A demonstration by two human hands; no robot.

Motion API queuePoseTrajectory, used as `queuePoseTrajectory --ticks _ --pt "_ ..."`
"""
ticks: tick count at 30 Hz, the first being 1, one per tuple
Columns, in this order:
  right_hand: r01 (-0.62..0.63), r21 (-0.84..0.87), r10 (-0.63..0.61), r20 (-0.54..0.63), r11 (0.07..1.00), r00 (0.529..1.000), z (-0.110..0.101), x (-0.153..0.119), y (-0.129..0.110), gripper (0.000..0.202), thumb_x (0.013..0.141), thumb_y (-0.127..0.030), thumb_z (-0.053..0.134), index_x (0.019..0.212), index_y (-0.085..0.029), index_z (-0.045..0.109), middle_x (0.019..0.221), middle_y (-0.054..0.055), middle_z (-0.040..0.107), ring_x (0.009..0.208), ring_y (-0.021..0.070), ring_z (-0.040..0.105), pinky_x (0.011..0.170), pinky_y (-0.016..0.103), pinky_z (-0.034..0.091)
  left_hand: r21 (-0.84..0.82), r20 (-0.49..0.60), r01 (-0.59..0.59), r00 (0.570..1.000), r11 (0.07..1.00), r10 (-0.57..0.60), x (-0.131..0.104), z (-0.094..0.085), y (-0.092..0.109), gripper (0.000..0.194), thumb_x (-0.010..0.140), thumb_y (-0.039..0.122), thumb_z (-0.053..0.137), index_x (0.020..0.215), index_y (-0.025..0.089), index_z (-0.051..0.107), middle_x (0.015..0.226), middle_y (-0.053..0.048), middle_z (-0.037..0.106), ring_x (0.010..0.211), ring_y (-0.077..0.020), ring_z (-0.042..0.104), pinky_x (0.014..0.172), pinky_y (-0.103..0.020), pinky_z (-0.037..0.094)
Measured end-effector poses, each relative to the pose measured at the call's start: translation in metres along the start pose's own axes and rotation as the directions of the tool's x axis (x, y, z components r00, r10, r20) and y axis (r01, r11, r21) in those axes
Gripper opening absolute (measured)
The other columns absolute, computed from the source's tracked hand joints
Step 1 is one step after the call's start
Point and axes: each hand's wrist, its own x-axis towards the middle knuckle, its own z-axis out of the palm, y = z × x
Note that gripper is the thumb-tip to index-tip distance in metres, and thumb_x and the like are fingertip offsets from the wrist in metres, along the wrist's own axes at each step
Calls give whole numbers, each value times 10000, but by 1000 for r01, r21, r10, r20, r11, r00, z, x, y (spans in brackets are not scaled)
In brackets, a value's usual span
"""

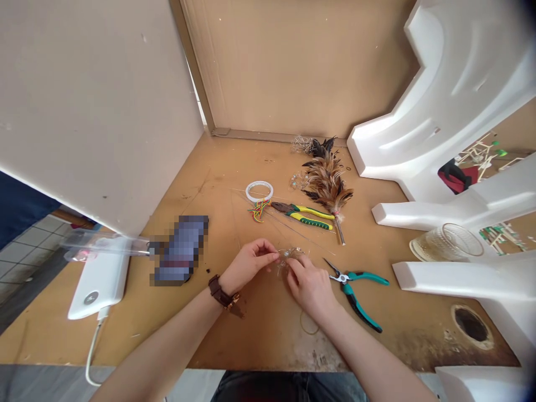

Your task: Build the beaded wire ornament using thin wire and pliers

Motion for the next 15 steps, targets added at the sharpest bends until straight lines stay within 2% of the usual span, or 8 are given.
queuePoseTrajectory --ticks 4,7,10,15 --pt "12 52 -11 -25 999 1000 -2 1 -3 199 810 -183 438 972 -202 551 932 50 604 624 118 556 451 232 214 139 -18 -60 998 988 63 -1 0 0 199 711 319 622 751 143 538 699 3 571 620 -104 526 537 -216 446" --pt "26 88 -27 6 996 1000 -2 1 -4 240 823 -207 439 1051 -200 516 956 58 611 666 134 572 467 228 256 285 -29 -115 991 952 129 -4 1 1 144 747 289 580 752 149 547 681 14 558 581 -89 493 543 -209 421" --pt "25 129 -33 60 991 998 -3 1 -4 277 817 -260 473 1089 -206 488 951 50 617 704 156 584 498 232 316 417 -40 -171 978 893 206 -6 2 1 102 763 255 556 742 156 565 701 5 577 631 -103 514 583 -211 417" --pt "60 200 -77 82 978 994 -5 0 -3 470 728 -277 575 1164 -176 432 1052 85 598 891 215 564 697 298 421 476 -85 -194 961 858 265 -7 5 -2 103 774 253 535 731 166 570 707 3 606 643 -112 544 597 -214 428"
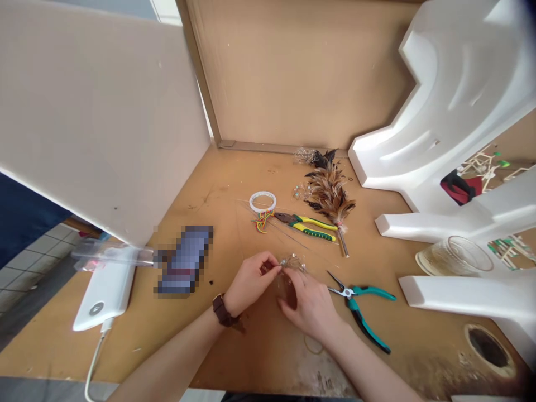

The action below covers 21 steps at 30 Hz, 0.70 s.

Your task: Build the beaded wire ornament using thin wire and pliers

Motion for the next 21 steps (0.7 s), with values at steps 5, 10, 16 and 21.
queuePoseTrajectory --ticks 5,10,16,21 --pt "78 -78 -84 -64 994 994 9 4 8 382 758 -185 531 1133 -162 463 962 87 621 853 209 568 723 322 419 -76 -2 36 999 996 -37 4 2 -5 115 764 267 544 716 163 546 676 2 605 628 -119 553 586 -218 433" --pt "103 -74 -108 -70 992 992 11 5 9 183 867 -177 400 997 -179 528 776 37 623 704 157 572 647 271 403 -53 8 32 999 998 -31 3 0 -5 121 756 282 554 722 166 556 684 0 600 641 -123 543 603 -226 422" --pt "74 -24 -75 -55 997 996 13 5 9 210 874 -199 400 1041 -163 521 835 61 636 725 161 584 634 259 419 -72 -3 68 998 995 -69 6 -3 -6 137 735 297 579 708 166 554 658 10 580 596 -106 513 561 -214 409" --pt "34 26 -31 -102 999 994 15 4 10 273 852 -166 411 1113 -150 491 951 92 630 805 175 593 693 281 455 -261 46 148 989 954 -141 8 -8 -2 185 734 331 591 729 159 522 646 0 593 582 -111 535 515 -215 437"
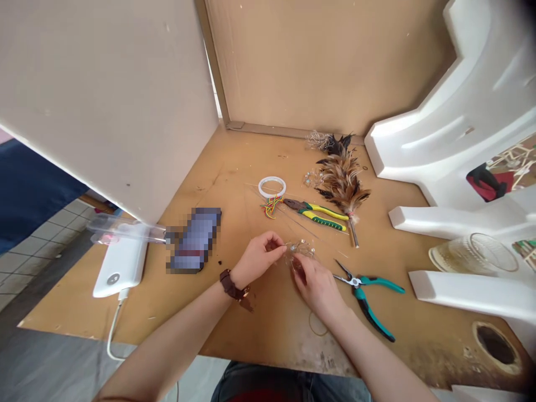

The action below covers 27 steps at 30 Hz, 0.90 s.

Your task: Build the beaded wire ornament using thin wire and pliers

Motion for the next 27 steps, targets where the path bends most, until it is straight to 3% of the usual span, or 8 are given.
queuePoseTrajectory --ticks 5,12,19,21,27 --pt "13 -18 -12 17 1000 1000 -1 0 1 254 852 -159 403 1073 -168 528 920 78 625 760 160 600 629 255 456 -226 22 29 999 974 -24 -1 -1 8 220 719 326 621 738 146 496 688 -24 625 639 -135 601 494 -210 453" --pt "19 -108 -18 15 994 1000 0 -1 0 239 869 -181 409 1079 -203 521 895 44 618 728 143 598 582 231 417 -299 61 91 995 950 -76 -1 -3 7 220 687 298 670 733 130 537 651 -24 633 623 -127 609 473 -182 450" --pt "97 -238 -94 25 966 995 4 -2 -11 175 893 -218 400 985 -216 548 746 6 574 593 110 550 499 210 332 -534 201 327 945 780 -259 -2 -5 10 201 675 244 693 775 123 568 784 -51 665 684 -115 644 586 -184 497" --pt "114 -257 -113 20 960 993 7 -3 -12 160 885 -195 409 954 -207 553 725 7 562 588 105 540 499 210 322 -502 198 316 948 805 -249 -5 -3 12 212 681 258 687 775 129 547 768 -44 659 680 -124 650 567 -183 490" --pt "165 -288 -167 20 943 986 15 -7 -12 130 869 -198 430 865 -198 560 695 11 543 545 93 497 489 212 290 -255 144 105 987 961 -69 -15 2 21 221 780 352 559 782 158 451 756 -21 604 674 -130 631 504 -185 456"
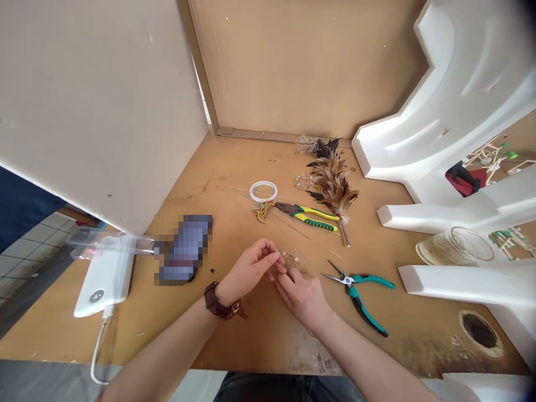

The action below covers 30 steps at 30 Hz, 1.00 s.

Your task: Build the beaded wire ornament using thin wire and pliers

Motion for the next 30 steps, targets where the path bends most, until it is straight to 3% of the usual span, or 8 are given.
queuePoseTrajectory --ticks 4,9,12,15,19,24,30 --pt "-37 -2 37 -10 999 999 -1 0 -3 132 854 -240 434 871 -195 557 718 14 550 546 87 496 487 204 286 135 -12 -30 999 990 32 -3 3 -3 197 822 364 485 803 173 437 814 -35 602 739 -141 618 577 -222 479" --pt "-78 29 79 -23 997 997 -4 1 -3 137 828 -233 435 844 -195 566 750 19 561 576 91 506 506 201 300 276 -79 -137 983 951 165 -1 5 -19 143 839 335 455 826 194 442 834 -32 599 791 -161 619 712 -284 481" --pt "-117 92 119 -13 989 993 -10 3 -4 140 799 -223 452 850 -201 580 786 25 573 621 108 528 529 210 328 272 -87 -135 983 953 164 1 4 -22 136 843 334 442 831 199 434 850 -36 598 793 -163 617 697 -281 486" --pt "-149 233 148 22 961 989 -19 5 -4 236 772 -262 484 980 -199 575 894 43 584 713 130 559 581 220 377 262 -87 -121 985 957 149 2 2 -20 145 840 343 443 829 198 437 854 -35 595 793 -164 611 656 -271 489" --pt "-168 379 150 78 910 986 -25 8 1 222 844 -229 408 957 -228 600 888 13 598 731 100 569 603 197 391 293 -66 -106 989 950 131 2 1 -16 160 842 355 439 824 196 439 828 -29 581 772 -164 601 560 -246 484" --pt "-252 295 240 77 922 968 -17 9 1 154 828 -298 497 912 -279 624 836 -15 608 659 91 560 513 199 327 273 -61 -89 992 958 110 1 4 -17 162 846 360 431 839 199 441 839 -28 580 803 -167 597 539 -230 485" --pt "-292 147 291 30 945 956 -8 8 -5 119 801 -271 513 843 -234 618 816 7 605 586 97 541 468 214 267 235 -94 -88 989 968 113 0 9 -21 150 844 339 441 846 189 448 893 -36 583 813 -154 593 576 -226 487"
